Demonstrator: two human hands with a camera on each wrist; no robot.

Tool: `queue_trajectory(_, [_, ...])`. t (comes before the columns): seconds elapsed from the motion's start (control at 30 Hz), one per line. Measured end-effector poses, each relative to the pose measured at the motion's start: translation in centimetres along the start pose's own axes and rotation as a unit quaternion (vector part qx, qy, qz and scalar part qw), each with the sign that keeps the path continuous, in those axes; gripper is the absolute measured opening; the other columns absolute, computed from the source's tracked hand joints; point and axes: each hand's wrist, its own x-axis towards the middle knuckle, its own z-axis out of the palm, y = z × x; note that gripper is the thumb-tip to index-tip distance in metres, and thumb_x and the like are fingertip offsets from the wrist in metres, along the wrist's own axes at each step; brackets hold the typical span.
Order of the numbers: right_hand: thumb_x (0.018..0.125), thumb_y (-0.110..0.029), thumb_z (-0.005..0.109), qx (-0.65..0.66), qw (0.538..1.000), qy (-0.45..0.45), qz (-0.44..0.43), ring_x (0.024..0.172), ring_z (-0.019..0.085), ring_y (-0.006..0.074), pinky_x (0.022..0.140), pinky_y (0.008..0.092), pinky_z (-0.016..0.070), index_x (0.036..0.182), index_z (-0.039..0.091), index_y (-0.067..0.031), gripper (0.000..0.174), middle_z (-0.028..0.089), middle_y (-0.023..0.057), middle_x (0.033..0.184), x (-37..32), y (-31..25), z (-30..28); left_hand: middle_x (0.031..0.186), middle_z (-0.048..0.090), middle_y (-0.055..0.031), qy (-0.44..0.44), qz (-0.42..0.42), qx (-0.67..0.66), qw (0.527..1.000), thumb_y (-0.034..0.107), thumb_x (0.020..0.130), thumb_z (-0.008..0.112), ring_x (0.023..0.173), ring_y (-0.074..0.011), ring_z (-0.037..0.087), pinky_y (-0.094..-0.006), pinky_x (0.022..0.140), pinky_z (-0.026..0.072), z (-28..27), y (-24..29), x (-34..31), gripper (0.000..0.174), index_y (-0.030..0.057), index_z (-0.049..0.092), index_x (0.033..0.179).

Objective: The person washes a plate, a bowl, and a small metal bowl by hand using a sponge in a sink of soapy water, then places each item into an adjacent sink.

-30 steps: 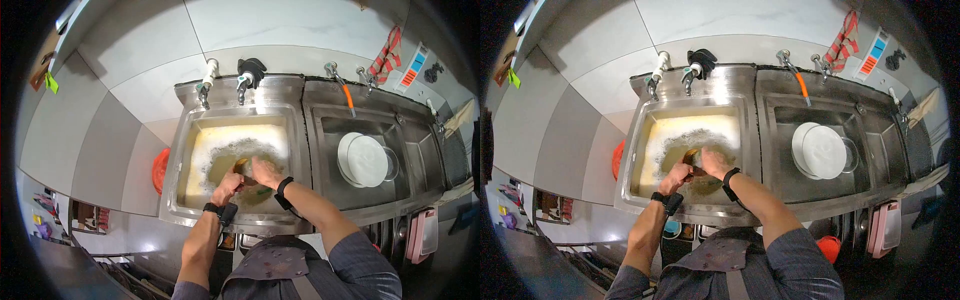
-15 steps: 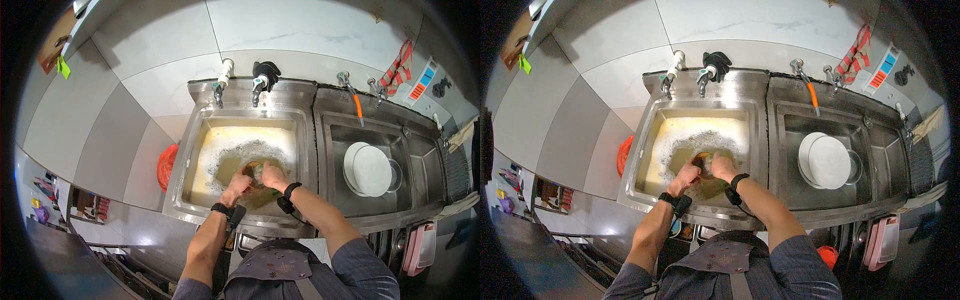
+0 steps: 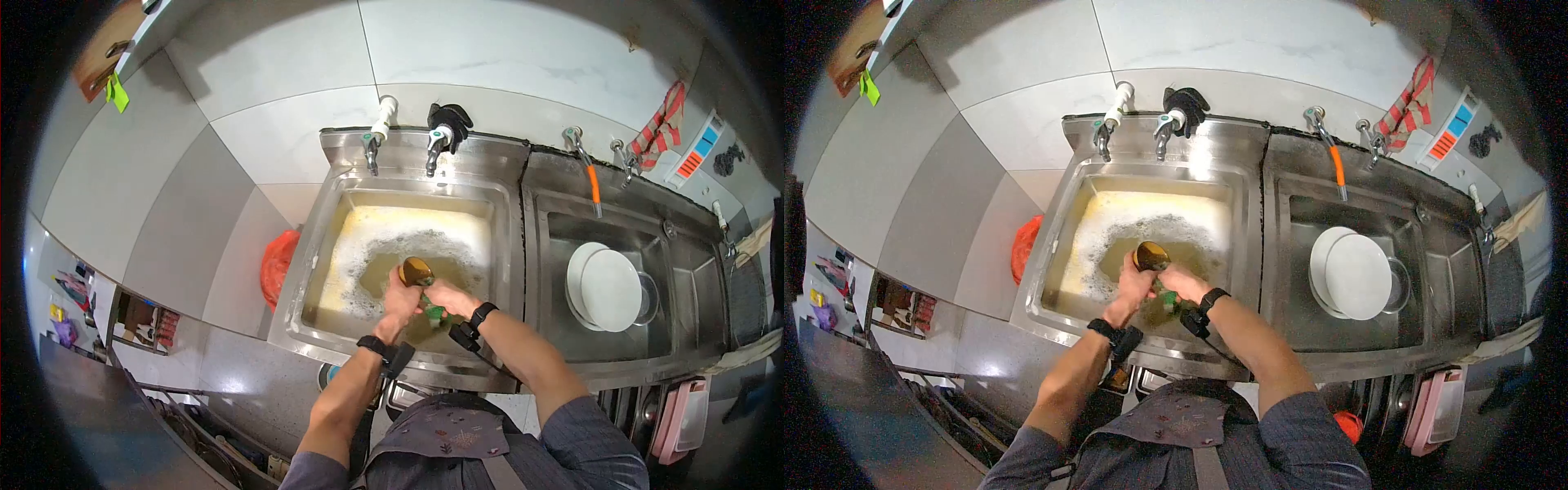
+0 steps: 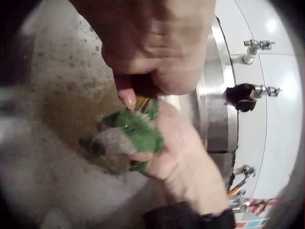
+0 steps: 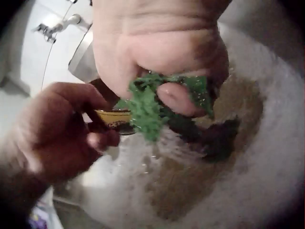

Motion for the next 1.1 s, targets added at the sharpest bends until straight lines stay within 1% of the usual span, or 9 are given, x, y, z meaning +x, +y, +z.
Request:
queue_trajectory(0.1, [0.094,-0.03,0.062,-0.155,0.983,0.075,-0.063,0.08,0.071,0.0353,0.064,0.043,0.0579,0.117,0.057,0.0126,0.048,0.069,0.0267,0.09,-2.5,-2.3,0.8,0.101,0.068,-0.0159,0.062,0.024,0.001,0.998,0.002,0.077,0.065,0.06,-0.0253,0.066,-0.0345,0.045,0.051,-0.3,-2.2,1.7,0.071,0.0056,0.042,0.144])
queue_trajectory(0.2, [0.096,-0.032,0.061,-0.254,0.941,0.216,-0.055,0.076,0.071,0.0309,0.054,0.041,0.0564,0.114,0.062,0.008,0.044,0.068,0.0231,0.087,-4.1,-3.1,0.0,0.102,0.068,-0.0167,-0.171,0.207,0.168,0.948,0.003,0.078,0.064,0.055,-0.0246,0.062,-0.0345,0.043,0.0491,-2.8,-3.7,4.2,0.074,0.0082,0.039,0.147])
queue_trajectory(0.27, [0.096,-0.034,0.062,-0.336,0.904,0.237,-0.118,0.072,0.07,0.0295,0.049,0.0403,0.0544,0.112,0.062,0.0079,0.045,0.068,0.0214,0.085,-3.8,-3.5,-0.8,0.102,0.068,-0.0172,-0.192,-0.034,-0.03,0.98,0.002,0.079,0.063,0.058,-0.025,0.063,-0.0353,0.043,0.0491,-3.0,-0.1,1.9,0.075,0.0083,0.036,0.149])
queue_trajectory(0.33, [0.093,-0.037,0.066,0.018,0.994,0.107,0.021,0.067,0.068,0.0265,0.045,0.0407,0.0513,0.12,0.051,0.0136,0.059,0.067,0.0205,0.081,-4.0,-4.1,-1.0,0.103,0.067,-0.0178,-0.123,-0.042,-0.061,0.99,0.002,0.081,0.061,0.059,-0.0238,0.064,-0.0345,0.042,0.0491,-1.1,-1.5,1.4,0.075,0.0081,0.033,0.151])
queue_trajectory(0.47, [0.092,-0.038,0.068,0.189,0.982,-0.007,0.003,0.06,0.065,0.0245,0.043,0.0388,0.0503,0.121,0.046,0.0157,0.065,0.066,0.0196,0.079,-1.8,-1.3,0.2,0.104,0.067,-0.0184,0.022,0.045,-0.073,0.996,0.004,0.082,0.057,0.05,-0.0207,0.059,-0.0317,0.041,0.0495,0.0,-2.1,1.1,0.08,0.01,0.024,0.155])
queue_trajectory(0.67, [0.094,-0.035,0.066,-0.282,0.91,0.247,-0.178,0.061,0.065,0.0252,0.042,0.0384,0.049,0.114,0.05,0.0119,0.053,0.066,0.019,0.082,-3.4,-2.2,-0.1,0.103,0.066,-0.0177,-0.256,-0.054,-0.002,0.965,0.008,0.083,0.057,0.05,-0.0207,0.059,-0.0322,0.042,0.0495,-4.2,-1.4,3.4,0.082,0.0111,0.022,0.157])
queue_trajectory(0.87, [0.095,-0.035,0.065,0.23,0.973,-0.018,-0.007,0.063,0.066,0.0256,0.04,0.0357,0.0477,0.123,0.044,0.0126,0.059,0.065,0.02,0.083,-1.2,-1.3,0.0,0.09,0.066,-0.0182,-0.041,0.057,-0.121,0.99,0.007,0.083,0.057,0.049,-0.0213,0.059,-0.033,0.044,0.0523,-0.9,-1.1,0.6,0.084,0.0118,0.019,0.157])
queue_trajectory(1.0, [0.092,-0.031,0.068,-0.046,0.993,0.107,-0.001,0.06,0.066,0.0301,0.048,0.0459,0.0506,0.12,0.044,0.0089,0.055,0.065,0.0202,0.074,-6.1,-5.5,-0.5,0.084,0.066,-0.0181,-0.153,0.002,-0.038,0.987,0.005,0.083,0.055,0.05,-0.0218,0.059,-0.0336,0.044,0.0523,-3.1,-1.3,1.5,0.081,0.0109,0.021,0.155])
queue_trajectory(1.1, [0.087,-0.021,0.07,-0.343,0.891,0.214,-0.206,0.073,0.069,0.043,0.064,0.0488,0.056,0.124,0.041,0.0044,0.053,0.067,0.0243,0.077,-4.9,-4.3,-1.0,0.081,0.065,-0.018,-0.224,-0.036,0.025,0.974,0.005,0.082,0.055,0.049,-0.0221,0.059,-0.0351,0.042,0.051,-4.2,0.1,1.0,0.071,0.0058,0.032,0.148])
